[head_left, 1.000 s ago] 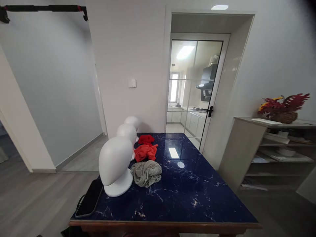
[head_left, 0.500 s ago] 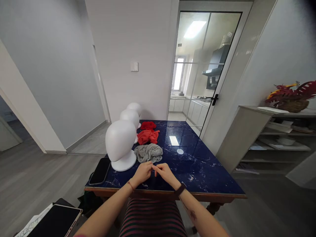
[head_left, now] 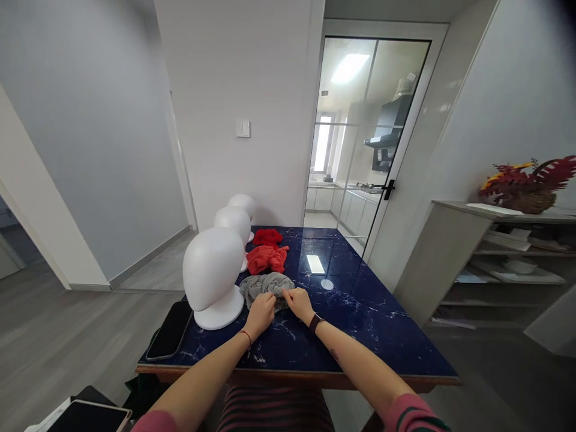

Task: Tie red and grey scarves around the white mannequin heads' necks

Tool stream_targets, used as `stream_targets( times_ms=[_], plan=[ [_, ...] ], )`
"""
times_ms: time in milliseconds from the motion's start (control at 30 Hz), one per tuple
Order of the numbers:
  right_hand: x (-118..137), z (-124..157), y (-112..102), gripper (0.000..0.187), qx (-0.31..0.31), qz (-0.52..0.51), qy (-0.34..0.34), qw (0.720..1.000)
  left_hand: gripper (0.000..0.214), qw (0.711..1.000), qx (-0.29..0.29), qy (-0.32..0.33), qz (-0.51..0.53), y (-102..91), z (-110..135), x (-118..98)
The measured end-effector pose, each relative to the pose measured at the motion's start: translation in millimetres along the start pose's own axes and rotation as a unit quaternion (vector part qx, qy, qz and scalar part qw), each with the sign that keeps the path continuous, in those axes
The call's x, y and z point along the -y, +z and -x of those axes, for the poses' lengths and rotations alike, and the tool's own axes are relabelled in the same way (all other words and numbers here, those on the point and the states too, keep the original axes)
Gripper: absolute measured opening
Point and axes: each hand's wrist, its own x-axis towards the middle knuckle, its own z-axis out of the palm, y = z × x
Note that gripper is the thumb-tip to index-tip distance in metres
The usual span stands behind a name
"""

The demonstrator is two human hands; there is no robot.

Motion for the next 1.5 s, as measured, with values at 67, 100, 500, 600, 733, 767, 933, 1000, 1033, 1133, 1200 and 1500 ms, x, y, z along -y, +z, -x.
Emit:
stream_targets(
  times_ms=[67,100,500,600,733,767,933,1000,1033,1133,1200,1500],
  plan=[
    [-2,-13,3,0.058,-0.042,0.017,0.054,0.998,0.022,1.0,-0.019,-0.019,-0.009,-0.9,-2,-2],
    [-3,-19,4,0.056,-0.063,0.025,0.084,0.994,0.027,0.999,-0.031,-0.032,-0.013,-1.1,-3,-2],
    [-7,-30,22,0.034,-0.088,0.089,0.182,0.975,0.047,0.995,-0.004,-0.097,-0.024,9.0,-4,1],
    [-6,-29,24,0.035,-0.074,0.098,0.191,0.974,0.047,0.994,0.017,-0.101,-0.026,11.6,-4,3],
    [-4,-27,24,0.032,-0.064,0.101,0.19,0.974,0.048,0.993,0.052,-0.099,-0.044,15.1,-5,6],
    [-4,-27,24,0.031,-0.062,0.101,0.189,0.975,0.048,0.993,0.057,-0.095,-0.049,15.9,-6,7],
    [-3,-24,23,0.027,-0.05,0.093,0.186,0.977,0.047,0.994,0.061,-0.082,-0.048,18.9,-6,8],
    [-2,-22,22,0.027,-0.045,0.085,0.183,0.978,0.046,0.994,0.055,-0.079,-0.044,19.2,-5,8],
    [-2,-22,22,0.027,-0.044,0.08,0.182,0.979,0.046,0.995,0.051,-0.075,-0.04,19.0,-5,8],
    [-1,-19,20,0.028,-0.048,0.055,0.175,0.982,0.045,0.997,0.04,-0.063,-0.025,17.3,-3,8],
    [-2,-18,17,0.029,-0.054,0.028,0.167,0.984,0.044,0.998,0.032,-0.057,-0.012,15.3,-1,9],
    [-22,-15,9,0.062,-0.087,-0.144,0.173,0.971,0.042,0.994,-0.019,-0.072,0.081,10.2,1,23]
  ],
)
